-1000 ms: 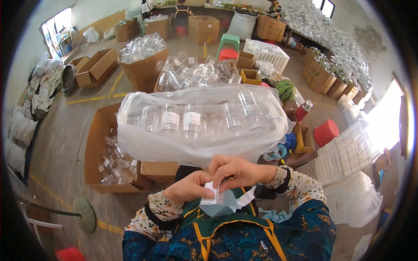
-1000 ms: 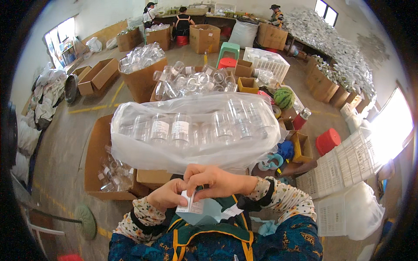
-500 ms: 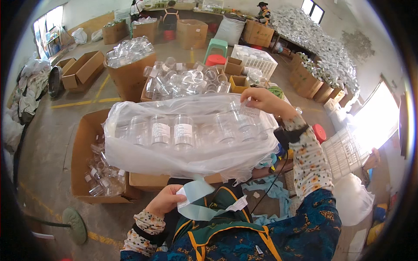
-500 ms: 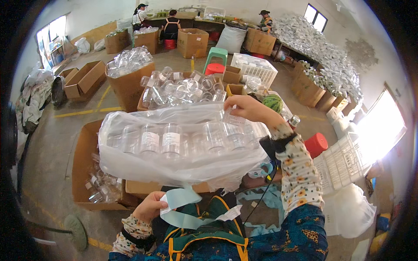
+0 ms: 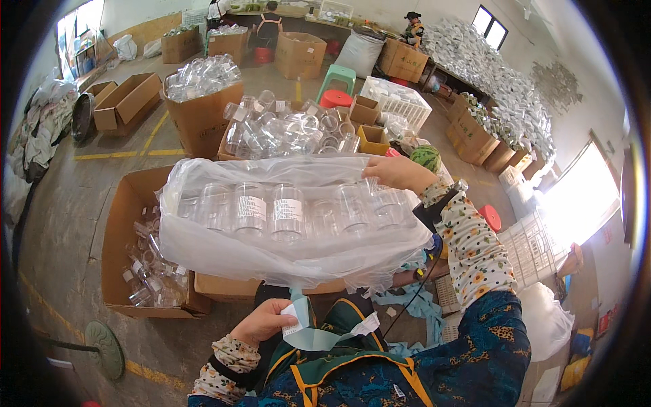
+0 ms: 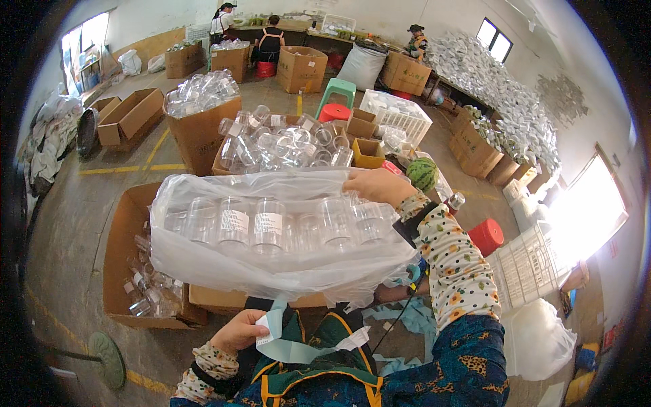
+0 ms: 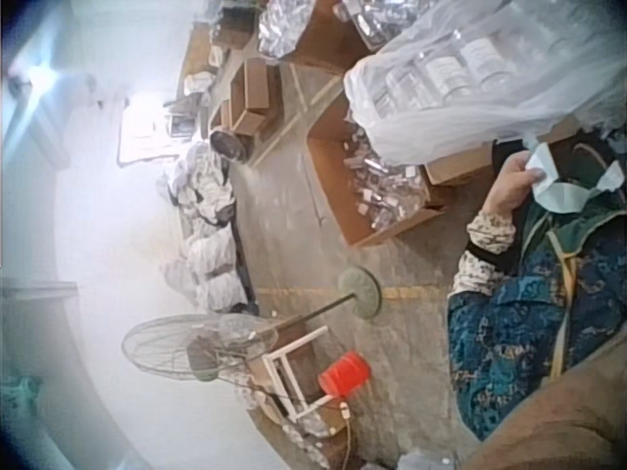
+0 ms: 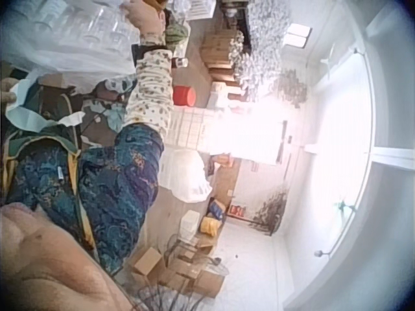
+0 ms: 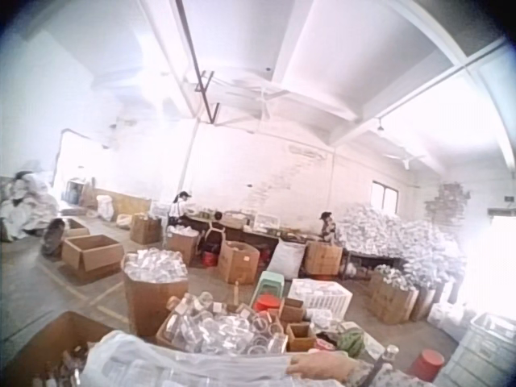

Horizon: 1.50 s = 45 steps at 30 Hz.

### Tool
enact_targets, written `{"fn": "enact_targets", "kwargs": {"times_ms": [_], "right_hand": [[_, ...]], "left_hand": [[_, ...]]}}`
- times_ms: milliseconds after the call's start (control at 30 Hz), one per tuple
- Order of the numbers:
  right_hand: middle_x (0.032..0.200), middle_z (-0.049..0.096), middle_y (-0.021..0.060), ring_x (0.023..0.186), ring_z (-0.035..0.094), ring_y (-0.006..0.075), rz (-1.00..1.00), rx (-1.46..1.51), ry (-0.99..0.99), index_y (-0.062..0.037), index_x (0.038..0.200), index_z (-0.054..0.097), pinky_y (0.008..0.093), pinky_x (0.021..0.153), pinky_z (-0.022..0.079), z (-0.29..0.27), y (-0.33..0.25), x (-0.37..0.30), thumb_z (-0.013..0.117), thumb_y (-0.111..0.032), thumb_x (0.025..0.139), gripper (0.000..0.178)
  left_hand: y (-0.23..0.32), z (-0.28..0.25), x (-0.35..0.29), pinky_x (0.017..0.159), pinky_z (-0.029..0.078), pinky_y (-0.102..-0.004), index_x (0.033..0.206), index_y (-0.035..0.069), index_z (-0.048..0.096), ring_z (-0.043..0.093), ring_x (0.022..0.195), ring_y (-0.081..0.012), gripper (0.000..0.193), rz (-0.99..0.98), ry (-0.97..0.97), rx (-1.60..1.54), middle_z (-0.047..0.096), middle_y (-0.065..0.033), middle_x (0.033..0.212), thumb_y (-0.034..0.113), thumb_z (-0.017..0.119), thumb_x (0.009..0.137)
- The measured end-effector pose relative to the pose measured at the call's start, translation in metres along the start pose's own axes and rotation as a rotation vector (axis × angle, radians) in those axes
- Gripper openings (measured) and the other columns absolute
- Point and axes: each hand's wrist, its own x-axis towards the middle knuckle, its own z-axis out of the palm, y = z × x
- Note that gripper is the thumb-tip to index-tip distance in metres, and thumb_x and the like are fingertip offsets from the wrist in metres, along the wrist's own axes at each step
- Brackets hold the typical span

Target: The person applies adhesive labels to the base of clear plastic containers by hand and then places them into a larger plastic bag.

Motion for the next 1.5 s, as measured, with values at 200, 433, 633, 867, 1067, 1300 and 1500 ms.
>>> {"fn": "enact_targets", "kwargs": {"times_ms": [200, 433, 633, 867, 1067, 1300, 1500], "right_hand": [[0.110, 0.057, 0.0079, 0.101, 0.055, 0.0271, -0.222, -0.340, 0.466, -0.0132, 0.111, 0.058, 0.0368, 0.083, 0.046, 0.000, -0.018, -0.008, 0.063, -0.006, 0.076, 0.036], [0.118, 0.055, 0.0125, 0.112, 0.048, 0.0306, -0.043, 0.003, 0.599, -0.0072, 0.112, 0.059, 0.0377, 0.092, 0.044, 0.077, -0.008, -0.028, 0.062, -0.018, 0.082, 0.032], [0.130, 0.048, 0.0209, 0.124, 0.041, 0.0351, 0.064, 0.070, 0.679, -0.0061, 0.122, 0.055, 0.0467, 0.105, 0.028, 0.092, -0.022, -0.037, 0.060, -0.043, 0.084, 0.054], [0.115, 0.058, 0.0134, 0.100, 0.057, 0.0252, -0.177, 1.003, -0.105, -0.0101, 0.128, 0.049, 0.0341, 0.085, 0.044, 0.026, -0.194, -0.105, 0.060, -0.020, 0.087, 0.043], [0.078, 0.059, 0.0102, 0.074, 0.059, 0.0253, -0.401, 1.035, 0.114, -0.0108, 0.128, 0.046, 0.0338, 0.071, 0.045, 0.055, -0.172, -0.125, 0.057, -0.010, 0.088, 0.042], [0.107, 0.054, 0.0079, 0.097, 0.050, 0.0261, -0.627, 0.775, 0.299, -0.0136, 0.120, 0.058, 0.0356, 0.088, 0.041, 0.029, -0.186, -0.123, 0.070, -0.006, 0.075, 0.047], [0.100, 0.050, 0.0077, 0.093, 0.050, 0.0235, -0.711, 1.016, 0.229, -0.0091, 0.101, 0.063, 0.0316, 0.081, 0.042, 0.037, -0.192, -0.113, 0.071, -0.003, 0.073, 0.030]], "left_hand": [[-0.002, 0.001, -0.003, 0.077, 0.047, -0.0248, 0.099, -0.003, 0.063, 0.061, 0.082, -0.0111, 0.024, -0.015, 0.019, 0.034, 0.066, -0.0047, 0.093, 0.013, 0.066, 0.081], [0.005, 0.020, 0.002, 0.076, 0.046, -0.0235, 0.099, -0.002, 0.063, 0.059, 0.080, -0.0099, 0.023, -0.020, 0.028, 0.211, 0.065, -0.0039, 0.091, 0.016, 0.066, 0.083], [0.012, 0.047, 0.016, 0.072, 0.045, -0.0231, 0.099, -0.002, 0.063, 0.057, 0.079, -0.0079, 0.025, -0.020, -0.025, 0.402, 0.064, -0.0022, 0.088, 0.017, 0.065, 0.084], [0.041, 0.097, 0.031, 0.063, 0.042, -0.0250, 0.089, -0.002, 0.062, 0.049, 0.070, -0.0067, 0.024, 0.167, 0.160, 1.247, 0.058, -0.0025, 0.073, 0.020, 0.071, 0.080], [0.052, 0.083, 0.022, 0.067, 0.043, -0.0247, 0.096, -0.003, 0.062, 0.050, 0.076, -0.0069, 0.026, 0.114, -0.039, 1.009, 0.061, -0.0022, 0.081, 0.015, 0.070, 0.079], [0.040, 0.086, 0.034, 0.074, 0.044, -0.0210, 0.100, -0.002, 0.063, 0.054, 0.083, -0.0050, 0.024, 0.043, -0.061, 0.556, 0.063, 0.0007, 0.091, 0.011, 0.069, 0.081], [0.036, 0.092, 0.028, 0.076, 0.045, -0.0215, 0.100, -0.001, 0.064, 0.057, 0.083, -0.0066, 0.024, -0.024, -0.199, 0.291, 0.065, -0.0011, 0.092, 0.009, 0.070, 0.079]]}}
